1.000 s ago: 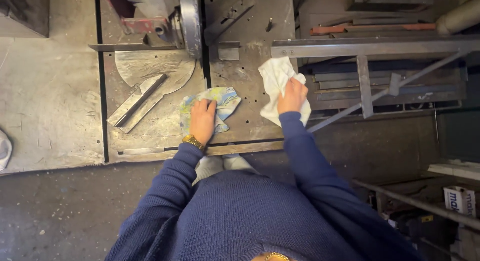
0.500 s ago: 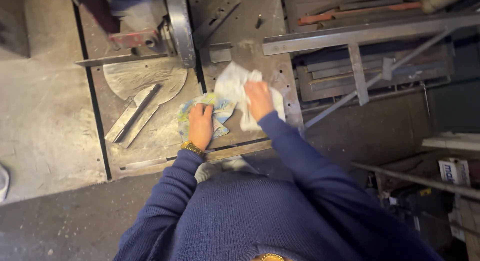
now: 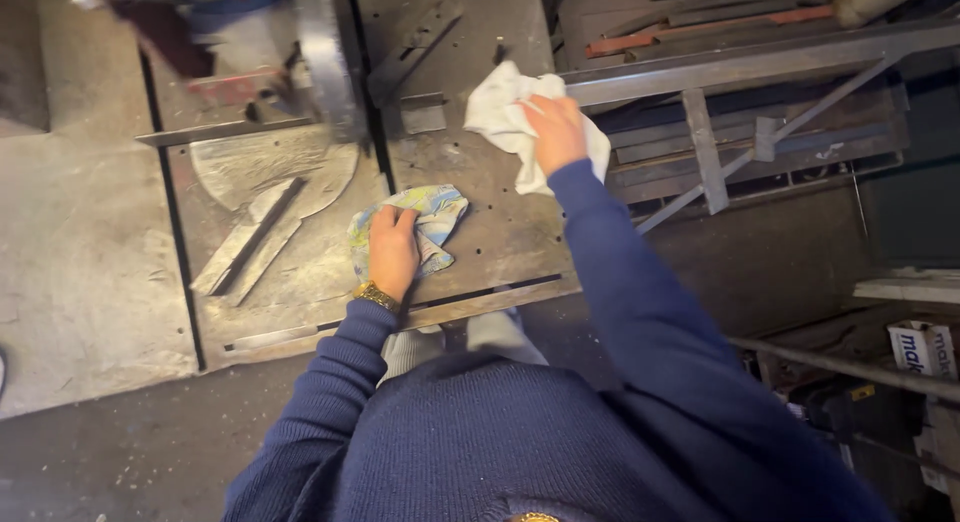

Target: The person wipes the surface of a metal workbench and the frame of a nearby machine with a cloth, moving a pair of gloves, a wire, and a blue toolbox aside to reach all areas.

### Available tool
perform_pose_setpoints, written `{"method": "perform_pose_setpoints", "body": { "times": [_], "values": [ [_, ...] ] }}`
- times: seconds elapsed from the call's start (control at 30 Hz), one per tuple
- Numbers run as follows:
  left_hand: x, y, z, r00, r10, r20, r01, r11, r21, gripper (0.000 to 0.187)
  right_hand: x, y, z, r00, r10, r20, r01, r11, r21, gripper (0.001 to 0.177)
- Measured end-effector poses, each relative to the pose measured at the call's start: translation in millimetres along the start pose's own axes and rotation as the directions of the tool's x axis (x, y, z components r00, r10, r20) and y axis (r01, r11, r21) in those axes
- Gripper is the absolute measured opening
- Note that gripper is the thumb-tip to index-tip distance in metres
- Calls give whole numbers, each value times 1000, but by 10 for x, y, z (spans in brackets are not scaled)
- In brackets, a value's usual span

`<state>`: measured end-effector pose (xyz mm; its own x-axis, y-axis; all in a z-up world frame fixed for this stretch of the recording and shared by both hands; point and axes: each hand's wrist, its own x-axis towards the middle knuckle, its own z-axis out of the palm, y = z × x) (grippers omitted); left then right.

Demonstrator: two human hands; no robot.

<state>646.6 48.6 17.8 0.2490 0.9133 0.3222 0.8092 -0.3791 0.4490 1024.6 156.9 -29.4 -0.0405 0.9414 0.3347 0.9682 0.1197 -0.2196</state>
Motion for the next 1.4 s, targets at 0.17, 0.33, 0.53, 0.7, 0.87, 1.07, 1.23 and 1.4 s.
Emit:
{"method": "perform_pose_setpoints", "body": {
  "times": [0.17,0.33,0.53,0.7,0.87,1.07,1.23,1.4],
  "values": [
    [260,442,246,999,28,-41,-29,998,-46,19,496,146,-308,957,-285,56,268,942,200,18],
    [417,769,685,996,-35,-77,31,998,-50,18,541,1269,-520,910,-410,62,374,876,303,28],
    [483,1058,762,988,-109,-108,98,989,-108,26,575,3186,-660,860,-454,232,479,876,-58,53],
    [498,1231,554,985,-50,-163,43,998,-44,21,518,3688,-298,943,-297,147,317,939,-134,51],
    [535,1479,473,987,41,-155,18,932,363,21,610,2275,-449,915,-349,201,397,864,-310,20],
    [570,1447,670,987,106,118,-136,946,293,47,739,2307,-773,866,-424,263,478,858,-189,18],
    [769,1697,661,987,159,36,-163,956,246,39,836,2425,-1122,805,-159,572,355,902,-247,50],
    [851,2549,808,979,179,-101,-156,967,202,39,772,3399,-1213,796,-106,596,316,912,-261,37]
  ]
}}
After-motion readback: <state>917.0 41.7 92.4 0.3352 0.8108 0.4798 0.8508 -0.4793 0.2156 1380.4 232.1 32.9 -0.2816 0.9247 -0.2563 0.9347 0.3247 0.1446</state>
